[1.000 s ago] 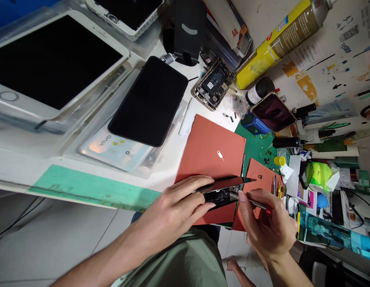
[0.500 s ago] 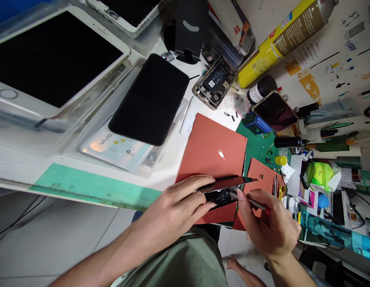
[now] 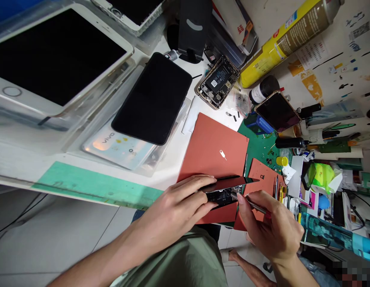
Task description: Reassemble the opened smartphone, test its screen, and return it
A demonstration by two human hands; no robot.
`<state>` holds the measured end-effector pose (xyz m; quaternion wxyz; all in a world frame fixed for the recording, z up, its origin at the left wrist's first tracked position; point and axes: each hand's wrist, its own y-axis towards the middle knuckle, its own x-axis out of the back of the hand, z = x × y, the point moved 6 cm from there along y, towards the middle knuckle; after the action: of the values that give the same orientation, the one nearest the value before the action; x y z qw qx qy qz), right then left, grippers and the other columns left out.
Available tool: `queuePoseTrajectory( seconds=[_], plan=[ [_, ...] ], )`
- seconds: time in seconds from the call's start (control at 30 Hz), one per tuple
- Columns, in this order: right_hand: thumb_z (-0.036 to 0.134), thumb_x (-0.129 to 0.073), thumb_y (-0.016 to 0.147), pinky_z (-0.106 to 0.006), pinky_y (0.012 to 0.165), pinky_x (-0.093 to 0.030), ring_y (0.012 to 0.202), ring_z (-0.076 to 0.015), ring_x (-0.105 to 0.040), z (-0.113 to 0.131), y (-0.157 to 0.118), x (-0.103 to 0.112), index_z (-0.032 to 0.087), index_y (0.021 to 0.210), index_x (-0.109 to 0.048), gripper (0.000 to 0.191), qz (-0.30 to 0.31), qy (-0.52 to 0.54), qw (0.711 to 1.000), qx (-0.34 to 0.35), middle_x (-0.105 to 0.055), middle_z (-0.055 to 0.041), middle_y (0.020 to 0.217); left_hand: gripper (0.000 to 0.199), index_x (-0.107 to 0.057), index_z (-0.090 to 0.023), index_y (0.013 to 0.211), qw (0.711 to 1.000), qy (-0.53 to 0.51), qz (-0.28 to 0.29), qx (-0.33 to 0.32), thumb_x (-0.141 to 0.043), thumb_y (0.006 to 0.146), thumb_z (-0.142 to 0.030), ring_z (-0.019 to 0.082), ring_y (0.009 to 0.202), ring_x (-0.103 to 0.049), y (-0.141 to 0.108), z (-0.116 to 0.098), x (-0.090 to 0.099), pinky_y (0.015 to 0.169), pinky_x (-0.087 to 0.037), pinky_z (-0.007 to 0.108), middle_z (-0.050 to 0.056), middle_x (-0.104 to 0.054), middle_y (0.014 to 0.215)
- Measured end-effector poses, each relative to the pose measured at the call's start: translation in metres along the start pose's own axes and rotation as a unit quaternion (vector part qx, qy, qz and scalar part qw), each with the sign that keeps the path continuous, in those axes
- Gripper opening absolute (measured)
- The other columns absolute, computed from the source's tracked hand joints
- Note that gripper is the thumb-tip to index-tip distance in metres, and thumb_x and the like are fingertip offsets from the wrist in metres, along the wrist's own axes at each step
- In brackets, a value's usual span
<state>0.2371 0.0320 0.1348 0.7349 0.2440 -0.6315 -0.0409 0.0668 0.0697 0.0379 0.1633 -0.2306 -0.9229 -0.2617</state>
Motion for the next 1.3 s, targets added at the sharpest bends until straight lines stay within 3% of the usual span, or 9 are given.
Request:
queuePoseTrajectory(
  seconds=[0.23,0.4,0.6,0.93,1.3],
  plan=[
    [0.009,-0.076,0.097,-0.024,0.054,-0.059,0.048,-0.0108,-0.066,0.0017,0.0052,0.0002,0.021,0.107,-0.067,0.018,0.002,0.026,1.0,0.011,-0.075,0.0052,0.071,0.018,-0.072,-0.016,0.089,1.0,0.007,0.006,0.001,-0.066,0.106,-0.018,0.023,0.129,-0.075,-0.0009,-0.0002,0.0004,0.12,-0.059,0.035,0.012,-0.078,0.133],
    [0.012,-0.073,0.101,-0.025,0.052,-0.055,0.052,-0.0115,-0.066,0.0038,0.0052,-0.001,0.018,0.107,-0.065,0.012,0.037,0.033,0.998,0.035,-0.075,0.0022,0.073,0.018,-0.07,-0.016,0.089,1.0,0.01,0.004,-0.001,-0.064,0.107,-0.018,0.022,0.127,-0.076,-0.0004,0.0004,-0.0011,0.117,-0.06,0.034,0.012,-0.077,0.135],
    [0.023,-0.074,0.105,-0.023,0.05,-0.052,0.041,-0.0075,-0.055,0.0019,0.0093,0.0023,0.02,0.097,-0.064,0.013,0.03,-0.014,0.999,0.012,-0.066,0.0079,0.061,0.02,-0.068,-0.016,0.088,1.0,0.011,0.0,-0.007,-0.064,0.108,-0.02,0.021,0.127,-0.076,0.0009,-0.0018,0.0011,0.117,-0.059,0.033,0.013,-0.078,0.133],
    [0.017,-0.078,0.1,-0.021,0.06,-0.062,0.048,-0.0091,-0.068,0.0005,0.0065,0.0022,0.021,0.1,-0.067,0.012,0.017,0.003,1.0,0.013,-0.074,0.0069,0.067,0.018,-0.069,-0.016,0.09,1.0,0.013,0.006,-0.007,-0.064,0.107,-0.02,0.022,0.126,-0.076,-0.0002,-0.0001,-0.0002,0.115,-0.062,0.035,0.012,-0.078,0.134],
    [0.02,-0.077,0.103,-0.02,0.06,-0.056,0.047,-0.0074,-0.063,0.0021,0.0067,0.0006,0.02,0.097,-0.065,0.013,0.026,-0.002,1.0,0.01,-0.07,0.0073,0.065,0.017,-0.069,-0.015,0.09,1.0,0.011,0.0,-0.011,-0.065,0.107,-0.018,0.022,0.128,-0.075,0.0019,-0.0025,0.0027,0.119,-0.058,0.034,0.013,-0.078,0.133]
  ],
)
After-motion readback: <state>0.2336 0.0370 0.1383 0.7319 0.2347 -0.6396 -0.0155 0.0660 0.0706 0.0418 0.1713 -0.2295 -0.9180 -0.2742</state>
